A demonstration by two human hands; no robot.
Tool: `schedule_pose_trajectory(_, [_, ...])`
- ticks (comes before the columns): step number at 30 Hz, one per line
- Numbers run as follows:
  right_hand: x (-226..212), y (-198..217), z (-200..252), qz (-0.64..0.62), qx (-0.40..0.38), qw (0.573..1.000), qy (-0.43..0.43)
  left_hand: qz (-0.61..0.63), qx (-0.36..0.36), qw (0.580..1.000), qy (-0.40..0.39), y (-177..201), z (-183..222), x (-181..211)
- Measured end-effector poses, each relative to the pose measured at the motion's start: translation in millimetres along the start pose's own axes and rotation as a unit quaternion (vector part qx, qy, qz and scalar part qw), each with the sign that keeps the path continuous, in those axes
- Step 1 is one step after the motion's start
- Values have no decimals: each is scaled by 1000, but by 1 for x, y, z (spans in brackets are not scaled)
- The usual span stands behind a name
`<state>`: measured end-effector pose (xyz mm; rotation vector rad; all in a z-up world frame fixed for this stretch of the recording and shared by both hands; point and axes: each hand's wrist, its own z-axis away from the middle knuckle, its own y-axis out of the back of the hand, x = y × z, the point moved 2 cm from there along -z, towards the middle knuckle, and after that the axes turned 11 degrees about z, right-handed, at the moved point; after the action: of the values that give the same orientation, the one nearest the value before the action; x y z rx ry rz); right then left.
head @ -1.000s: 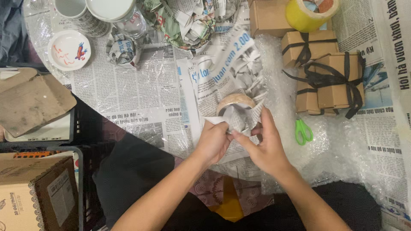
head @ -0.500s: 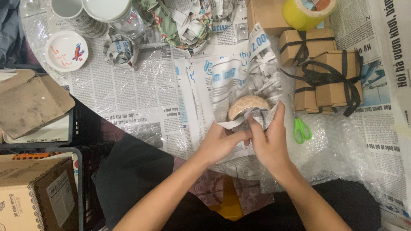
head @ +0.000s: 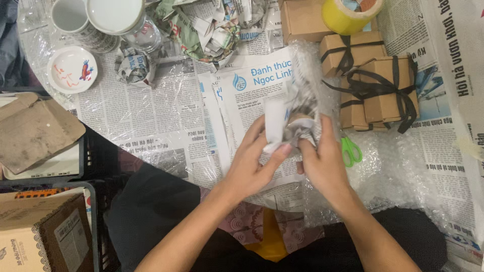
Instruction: The person wraps several ceramic items, including a small bowl, a white cup, and a patterned mug, using sheets of newspaper. Each item is individually wrapped and placed on the table among other wrapped items and packaging materials.
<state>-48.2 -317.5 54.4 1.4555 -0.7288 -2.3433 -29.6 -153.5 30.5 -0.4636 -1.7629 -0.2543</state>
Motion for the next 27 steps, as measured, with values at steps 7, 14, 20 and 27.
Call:
schedule_pose_trajectory(7, [-8, 0, 4, 39, 1, 999, -13, -164, -25, 978, -127, -3, 6, -4])
schedule_pose_trajectory(14, [-5, 2, 5, 29, -1, 999, 29, -124, -33, 980, -150, -5, 4, 3])
schedule_pose_trajectory(20, [-9, 2, 6, 28, -35, 999, 25, -104, 36, 987, -118, -4, 0, -3])
schedule_pose_trajectory(27, [-6, 3, 5, 172, -48, 972, 153, 149, 153, 969, 126, 7, -11, -13])
